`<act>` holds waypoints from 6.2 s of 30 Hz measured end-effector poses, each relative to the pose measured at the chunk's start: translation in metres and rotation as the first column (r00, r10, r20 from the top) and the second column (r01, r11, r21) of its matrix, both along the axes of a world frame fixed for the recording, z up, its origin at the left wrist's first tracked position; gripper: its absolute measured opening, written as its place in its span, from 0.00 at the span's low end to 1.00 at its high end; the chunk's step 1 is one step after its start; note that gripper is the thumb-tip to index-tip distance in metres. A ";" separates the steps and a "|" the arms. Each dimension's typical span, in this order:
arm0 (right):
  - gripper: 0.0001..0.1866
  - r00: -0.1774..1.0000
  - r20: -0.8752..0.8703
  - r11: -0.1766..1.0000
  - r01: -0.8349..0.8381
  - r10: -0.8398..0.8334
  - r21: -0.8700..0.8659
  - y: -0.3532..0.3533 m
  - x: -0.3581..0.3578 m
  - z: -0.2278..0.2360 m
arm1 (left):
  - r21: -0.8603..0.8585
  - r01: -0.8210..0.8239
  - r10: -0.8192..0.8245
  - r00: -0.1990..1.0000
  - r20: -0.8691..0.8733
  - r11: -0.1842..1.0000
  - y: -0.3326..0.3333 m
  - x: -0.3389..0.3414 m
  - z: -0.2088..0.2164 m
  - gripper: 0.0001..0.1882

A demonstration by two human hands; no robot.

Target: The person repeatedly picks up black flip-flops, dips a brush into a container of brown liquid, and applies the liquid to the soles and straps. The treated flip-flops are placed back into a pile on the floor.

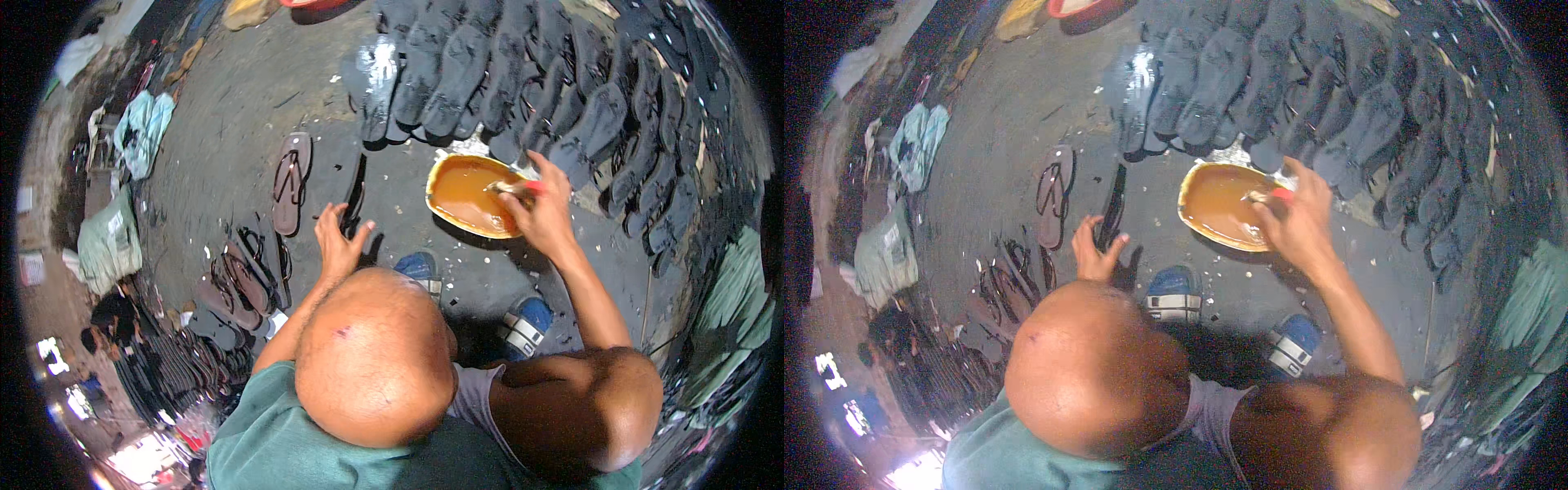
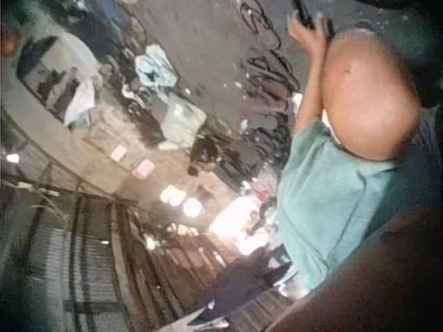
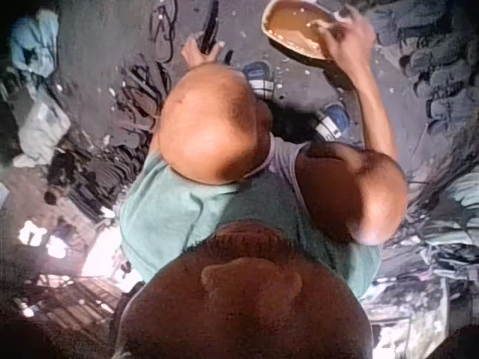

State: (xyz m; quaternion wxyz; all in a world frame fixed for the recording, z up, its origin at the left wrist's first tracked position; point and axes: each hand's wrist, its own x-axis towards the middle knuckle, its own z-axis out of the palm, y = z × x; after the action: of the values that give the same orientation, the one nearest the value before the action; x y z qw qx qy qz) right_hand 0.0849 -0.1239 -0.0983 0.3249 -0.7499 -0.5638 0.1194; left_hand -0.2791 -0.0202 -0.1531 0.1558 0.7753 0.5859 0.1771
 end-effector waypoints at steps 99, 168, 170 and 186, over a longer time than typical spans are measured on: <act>0.09 0.887 -0.459 0.638 0.382 -0.052 0.668 -0.029 0.018 0.210 | -0.024 0.848 -0.005 0.031 1.000 0.530 -0.031 0.272 0.195 0.25; 0.10 0.951 0.263 0.986 -0.164 0.165 -0.025 0.012 0.010 -0.025 | 0.186 -0.360 0.383 0.917 -0.109 0.914 0.124 -0.002 -0.020 0.43; 0.09 0.986 0.129 0.989 -0.120 0.109 0.083 0.009 0.007 -0.001 | 0.169 -0.369 0.395 0.904 -0.161 0.914 0.111 -0.055 -0.024 0.49; 0.14 1.000 -0.014 0.998 -0.004 0.003 -0.063 -0.059 0.000 0.037 | -0.053 0.127 -0.127 0.992 -0.001 0.991 0.028 -0.083 -0.044 0.33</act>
State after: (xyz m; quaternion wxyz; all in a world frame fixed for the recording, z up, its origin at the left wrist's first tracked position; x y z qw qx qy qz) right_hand 0.0844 -0.1832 -0.0612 0.3047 -0.7578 -0.5589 0.1431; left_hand -0.3619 0.0075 -0.1975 0.1858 0.8070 0.5402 0.1495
